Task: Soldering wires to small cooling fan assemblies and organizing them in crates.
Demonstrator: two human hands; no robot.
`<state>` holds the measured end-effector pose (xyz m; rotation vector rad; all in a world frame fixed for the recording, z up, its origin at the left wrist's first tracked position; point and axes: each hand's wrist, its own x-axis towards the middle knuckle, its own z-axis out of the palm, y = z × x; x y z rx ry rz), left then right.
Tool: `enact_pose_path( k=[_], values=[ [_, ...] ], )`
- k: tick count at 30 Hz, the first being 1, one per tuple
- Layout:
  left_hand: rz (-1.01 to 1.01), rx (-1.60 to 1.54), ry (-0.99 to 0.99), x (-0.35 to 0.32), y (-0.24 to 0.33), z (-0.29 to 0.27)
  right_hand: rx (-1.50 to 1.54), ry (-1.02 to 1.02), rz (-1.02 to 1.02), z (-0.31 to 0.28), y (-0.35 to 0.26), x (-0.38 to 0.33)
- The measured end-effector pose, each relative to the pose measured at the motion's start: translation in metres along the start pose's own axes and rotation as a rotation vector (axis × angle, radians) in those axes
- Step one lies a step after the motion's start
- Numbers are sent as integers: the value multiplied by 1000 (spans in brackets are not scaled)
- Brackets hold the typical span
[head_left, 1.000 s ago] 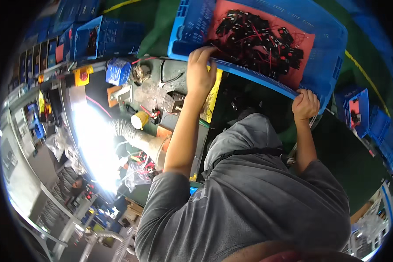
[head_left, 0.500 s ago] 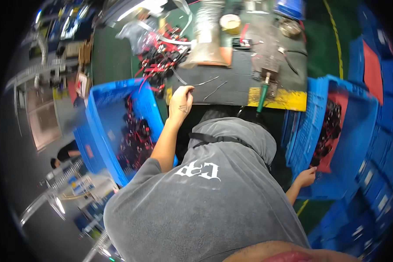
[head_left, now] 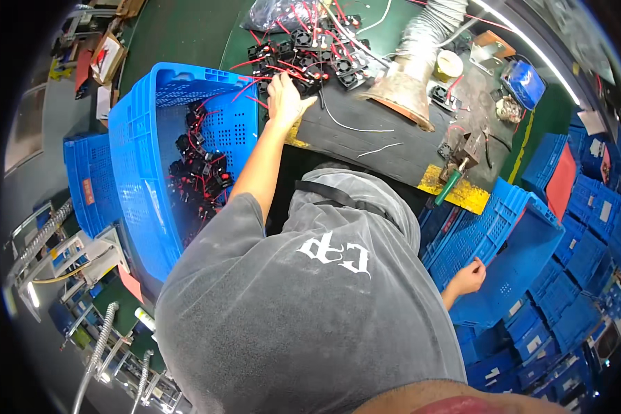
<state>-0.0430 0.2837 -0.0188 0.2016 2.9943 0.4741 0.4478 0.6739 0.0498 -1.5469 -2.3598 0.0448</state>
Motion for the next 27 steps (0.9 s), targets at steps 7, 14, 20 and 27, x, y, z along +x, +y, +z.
enact_pose_path(
  k=[7,14,20,27],
  values=[
    [-101,123,-29,20,4,21,-29,-62,-74,-3,-66,-45],
    [-140,118,-20,37,-4,25,63,-231,-2,-5,-122,-58],
    [-96,115,17,39,-14,33,196,-294,-48,12,-139,-50],
    [-76,154,30,43,-17,29,294,-482,96,44,-115,-82]
  ],
)
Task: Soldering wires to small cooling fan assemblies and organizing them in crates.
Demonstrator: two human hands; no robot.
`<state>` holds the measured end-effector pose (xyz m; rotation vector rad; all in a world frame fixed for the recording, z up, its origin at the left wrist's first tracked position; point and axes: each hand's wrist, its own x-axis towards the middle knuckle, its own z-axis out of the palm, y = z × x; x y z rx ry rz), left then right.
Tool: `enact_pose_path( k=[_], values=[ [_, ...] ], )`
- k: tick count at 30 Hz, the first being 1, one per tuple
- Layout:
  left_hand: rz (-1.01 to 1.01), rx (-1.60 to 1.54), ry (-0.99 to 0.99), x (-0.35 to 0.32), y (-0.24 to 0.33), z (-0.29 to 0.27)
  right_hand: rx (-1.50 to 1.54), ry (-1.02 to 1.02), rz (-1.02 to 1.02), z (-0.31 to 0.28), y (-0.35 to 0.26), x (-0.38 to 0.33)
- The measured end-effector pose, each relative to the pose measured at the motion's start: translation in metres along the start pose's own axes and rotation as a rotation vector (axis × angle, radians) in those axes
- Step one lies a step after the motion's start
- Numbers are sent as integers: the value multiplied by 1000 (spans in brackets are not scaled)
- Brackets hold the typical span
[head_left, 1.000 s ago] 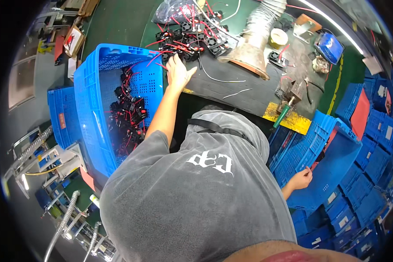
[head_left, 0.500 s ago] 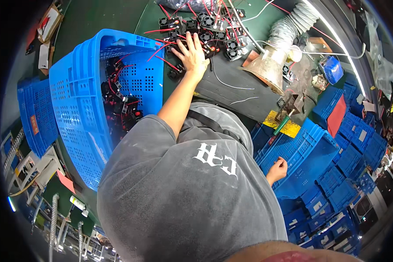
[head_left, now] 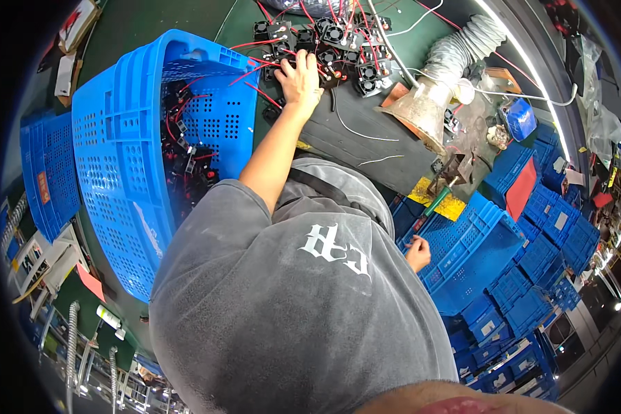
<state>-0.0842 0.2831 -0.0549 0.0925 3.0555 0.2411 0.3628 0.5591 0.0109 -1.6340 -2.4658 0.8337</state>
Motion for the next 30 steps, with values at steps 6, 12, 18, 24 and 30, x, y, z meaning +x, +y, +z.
enact_pose_path(
  k=[6,12,18,24,30],
  values=[
    [44,-10,-13,-1,-3,-6,-44,-174,140,17,109,-23],
    [51,-53,-35,-9,-12,-13,-2,-249,250,9,225,-24],
    [64,-280,64,-8,-24,-14,343,-416,374,15,305,-29],
    [30,-295,187,-9,-28,-40,272,-232,352,47,294,-46],
    [-123,-112,187,-22,-23,-80,262,-225,354,43,260,-45]
  ],
)
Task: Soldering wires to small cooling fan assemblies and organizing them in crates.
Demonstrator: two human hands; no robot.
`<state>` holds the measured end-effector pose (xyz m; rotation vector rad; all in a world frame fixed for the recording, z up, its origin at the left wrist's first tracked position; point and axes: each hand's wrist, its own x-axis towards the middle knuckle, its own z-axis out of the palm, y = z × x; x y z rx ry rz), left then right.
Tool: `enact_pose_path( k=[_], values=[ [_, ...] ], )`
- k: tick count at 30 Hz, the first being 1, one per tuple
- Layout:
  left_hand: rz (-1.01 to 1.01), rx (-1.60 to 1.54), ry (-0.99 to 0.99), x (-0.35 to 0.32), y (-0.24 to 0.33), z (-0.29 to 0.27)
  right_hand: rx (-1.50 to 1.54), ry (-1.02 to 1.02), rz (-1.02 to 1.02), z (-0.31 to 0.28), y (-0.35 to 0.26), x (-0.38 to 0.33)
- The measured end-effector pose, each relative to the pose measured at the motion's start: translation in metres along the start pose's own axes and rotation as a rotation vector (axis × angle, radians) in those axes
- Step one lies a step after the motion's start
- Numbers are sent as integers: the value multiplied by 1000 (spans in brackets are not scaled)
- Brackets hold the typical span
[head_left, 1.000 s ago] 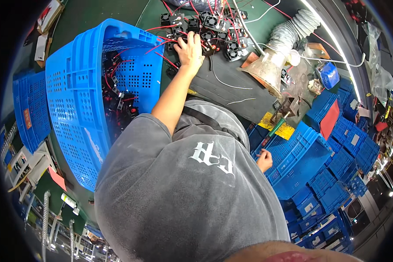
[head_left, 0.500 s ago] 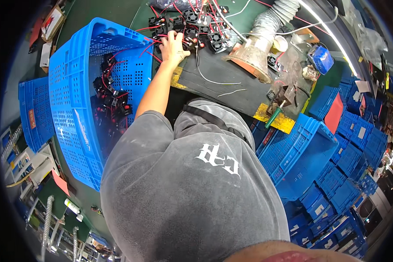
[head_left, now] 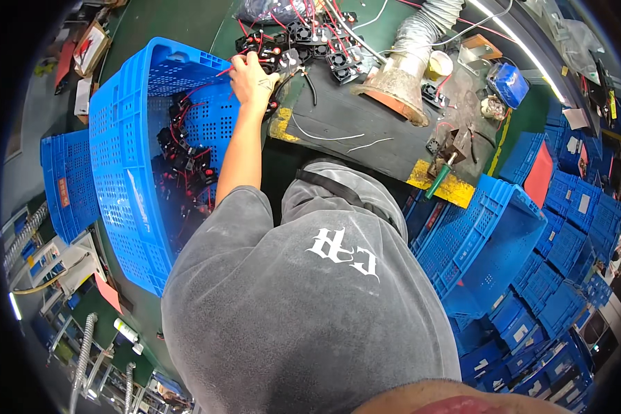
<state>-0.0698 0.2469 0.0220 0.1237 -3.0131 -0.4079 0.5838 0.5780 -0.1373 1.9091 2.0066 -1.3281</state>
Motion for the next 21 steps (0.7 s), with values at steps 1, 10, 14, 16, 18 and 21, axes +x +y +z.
enact_pose_path(
  k=[1,10,14,16,18,21],
  values=[
    [-11,-1,7,-2,-2,0,-2,27,20,3,-5,-3],
    [-101,64,223,-16,-9,-23,42,66,69,15,25,-12],
    [-100,99,419,-16,-11,-40,715,-298,37,-9,5,-19],
    [-102,121,412,-11,-1,-50,-1,69,14,11,4,-23],
    [-72,155,524,-9,0,-57,17,59,13,7,-10,-27],
    [-107,85,492,-15,-4,-60,176,2,117,1,-17,-19]
  ],
)
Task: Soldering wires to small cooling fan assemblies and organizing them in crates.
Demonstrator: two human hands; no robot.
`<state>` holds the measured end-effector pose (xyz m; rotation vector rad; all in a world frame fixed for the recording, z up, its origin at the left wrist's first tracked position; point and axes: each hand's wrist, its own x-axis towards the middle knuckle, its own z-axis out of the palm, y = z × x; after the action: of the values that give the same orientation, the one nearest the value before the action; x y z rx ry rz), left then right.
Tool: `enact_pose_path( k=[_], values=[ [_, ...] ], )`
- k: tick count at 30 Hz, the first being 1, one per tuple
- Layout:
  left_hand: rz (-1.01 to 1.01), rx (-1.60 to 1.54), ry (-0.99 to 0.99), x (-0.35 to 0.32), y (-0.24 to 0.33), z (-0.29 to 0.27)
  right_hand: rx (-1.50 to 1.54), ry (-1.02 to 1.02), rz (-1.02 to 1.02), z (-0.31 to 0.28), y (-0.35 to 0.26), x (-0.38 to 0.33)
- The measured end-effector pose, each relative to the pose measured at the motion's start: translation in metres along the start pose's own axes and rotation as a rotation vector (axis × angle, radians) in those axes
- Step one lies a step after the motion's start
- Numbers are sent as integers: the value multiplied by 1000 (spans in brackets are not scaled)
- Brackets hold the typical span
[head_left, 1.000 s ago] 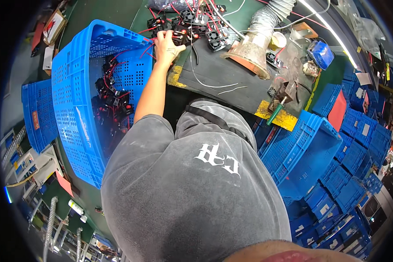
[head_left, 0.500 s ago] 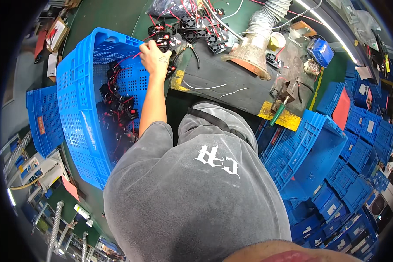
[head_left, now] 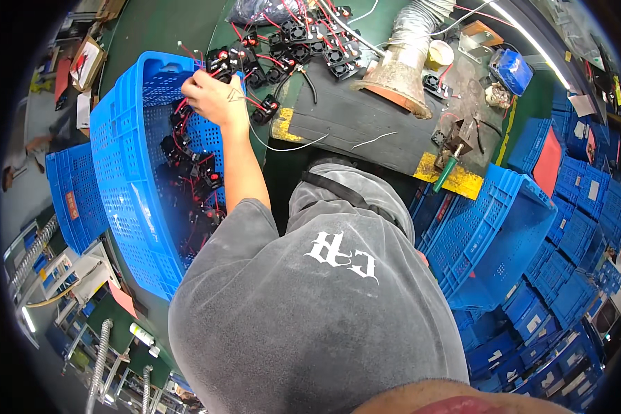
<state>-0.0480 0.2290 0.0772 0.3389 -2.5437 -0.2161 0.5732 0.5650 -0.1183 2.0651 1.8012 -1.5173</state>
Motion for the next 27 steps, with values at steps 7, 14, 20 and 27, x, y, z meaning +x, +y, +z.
enact_pose_path(
  k=[7,14,20,27],
  values=[
    [-190,-76,-235,-50,-24,1,-104,2,-139,-7,18,19],
    [-349,350,-336,-84,-45,-5,-191,-2,-162,-28,71,56],
    [-353,563,-242,-97,-70,-18,-273,-2,-286,-51,55,69],
    [-499,453,-188,-135,-112,-66,-216,-117,-246,-60,40,92]
  ],
)
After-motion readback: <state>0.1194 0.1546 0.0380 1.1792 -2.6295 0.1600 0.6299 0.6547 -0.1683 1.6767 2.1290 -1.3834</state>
